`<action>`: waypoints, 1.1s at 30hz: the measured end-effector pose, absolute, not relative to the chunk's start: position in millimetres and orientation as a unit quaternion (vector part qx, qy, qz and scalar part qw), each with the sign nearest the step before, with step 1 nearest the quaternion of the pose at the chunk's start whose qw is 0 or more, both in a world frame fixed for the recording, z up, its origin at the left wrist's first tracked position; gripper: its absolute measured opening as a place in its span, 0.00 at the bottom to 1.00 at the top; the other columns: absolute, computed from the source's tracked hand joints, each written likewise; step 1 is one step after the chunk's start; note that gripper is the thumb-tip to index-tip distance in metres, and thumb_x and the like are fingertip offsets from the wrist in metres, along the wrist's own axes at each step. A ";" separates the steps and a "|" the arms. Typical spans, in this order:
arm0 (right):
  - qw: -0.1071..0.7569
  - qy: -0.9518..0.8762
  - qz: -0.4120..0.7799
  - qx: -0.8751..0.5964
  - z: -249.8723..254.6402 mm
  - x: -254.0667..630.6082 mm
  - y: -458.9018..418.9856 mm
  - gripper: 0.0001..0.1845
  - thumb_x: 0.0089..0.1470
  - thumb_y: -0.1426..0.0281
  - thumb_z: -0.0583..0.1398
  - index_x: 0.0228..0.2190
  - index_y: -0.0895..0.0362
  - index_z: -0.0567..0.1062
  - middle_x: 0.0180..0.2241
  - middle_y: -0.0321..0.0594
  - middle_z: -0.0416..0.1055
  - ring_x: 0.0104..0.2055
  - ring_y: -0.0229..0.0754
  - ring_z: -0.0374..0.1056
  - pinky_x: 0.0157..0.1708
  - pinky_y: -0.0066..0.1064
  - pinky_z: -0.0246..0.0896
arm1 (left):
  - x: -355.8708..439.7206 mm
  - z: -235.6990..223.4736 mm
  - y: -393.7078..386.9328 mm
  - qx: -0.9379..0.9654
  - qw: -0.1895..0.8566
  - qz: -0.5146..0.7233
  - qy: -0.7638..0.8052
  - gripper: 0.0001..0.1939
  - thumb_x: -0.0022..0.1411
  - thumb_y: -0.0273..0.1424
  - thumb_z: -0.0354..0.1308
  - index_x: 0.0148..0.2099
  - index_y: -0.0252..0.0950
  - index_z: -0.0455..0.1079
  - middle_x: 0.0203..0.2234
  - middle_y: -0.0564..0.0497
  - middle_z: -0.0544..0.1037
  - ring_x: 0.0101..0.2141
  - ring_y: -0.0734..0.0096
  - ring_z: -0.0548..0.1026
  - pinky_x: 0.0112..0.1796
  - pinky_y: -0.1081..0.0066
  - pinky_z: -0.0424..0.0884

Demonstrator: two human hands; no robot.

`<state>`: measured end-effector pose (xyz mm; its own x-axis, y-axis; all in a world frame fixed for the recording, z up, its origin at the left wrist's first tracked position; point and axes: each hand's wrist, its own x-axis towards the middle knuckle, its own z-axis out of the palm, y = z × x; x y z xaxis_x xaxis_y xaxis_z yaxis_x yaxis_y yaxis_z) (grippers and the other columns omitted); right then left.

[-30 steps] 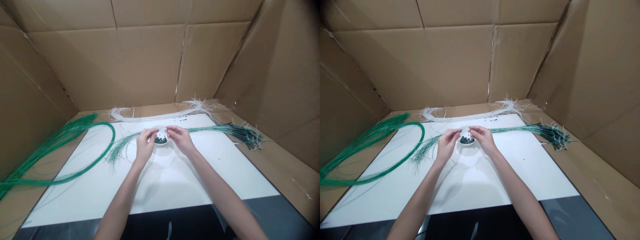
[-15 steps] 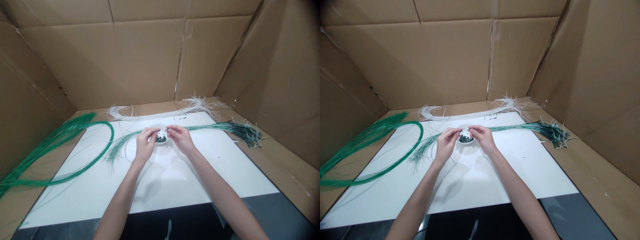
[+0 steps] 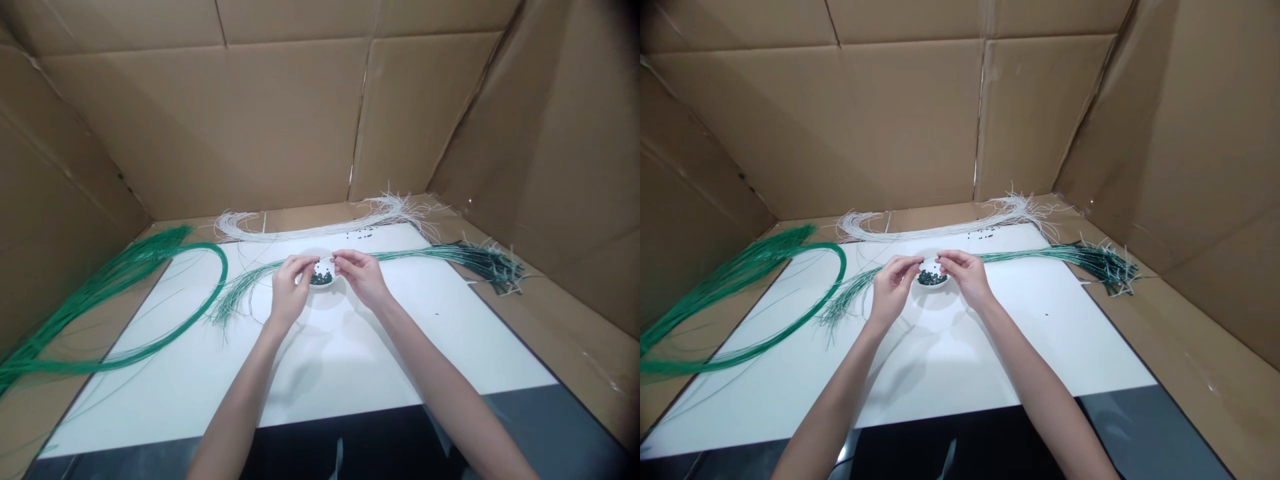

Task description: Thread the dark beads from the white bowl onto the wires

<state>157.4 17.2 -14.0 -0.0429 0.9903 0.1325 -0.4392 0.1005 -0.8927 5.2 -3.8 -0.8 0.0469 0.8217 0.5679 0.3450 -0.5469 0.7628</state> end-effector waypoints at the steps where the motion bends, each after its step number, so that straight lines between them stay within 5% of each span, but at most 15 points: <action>1: 0.610 -0.422 0.585 -0.327 -14.1 157.4 17.0 0.11 0.34 0.69 0.66 0.26 0.57 0.76 0.24 0.36 0.73 0.22 0.30 0.63 0.27 0.26 0.61 | 5.3 -0.7 -3.9 0.690 0.217 0.546 0.422 0.09 0.58 0.28 0.50 0.38 0.37 0.71 0.32 0.50 0.72 0.32 0.74 0.71 0.35 0.75 0.68; 33: 0.597 -0.506 0.476 -0.401 -13.4 158.1 14.9 0.09 0.37 0.67 0.64 0.26 0.57 0.76 0.19 0.34 0.69 0.23 0.34 0.63 0.29 0.30 0.59 | 4.5 -4.4 -2.9 0.748 0.062 0.505 0.426 0.11 0.58 0.23 0.48 0.39 0.36 0.69 0.31 0.50 0.71 0.33 0.75 0.70 0.37 0.74 0.66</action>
<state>158.1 14.9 -13.4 0.0348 0.9740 0.2237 -0.1629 0.2263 -0.9603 4.5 -2.9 -4.4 0.1266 0.6992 0.7036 0.5744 -0.6300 0.5226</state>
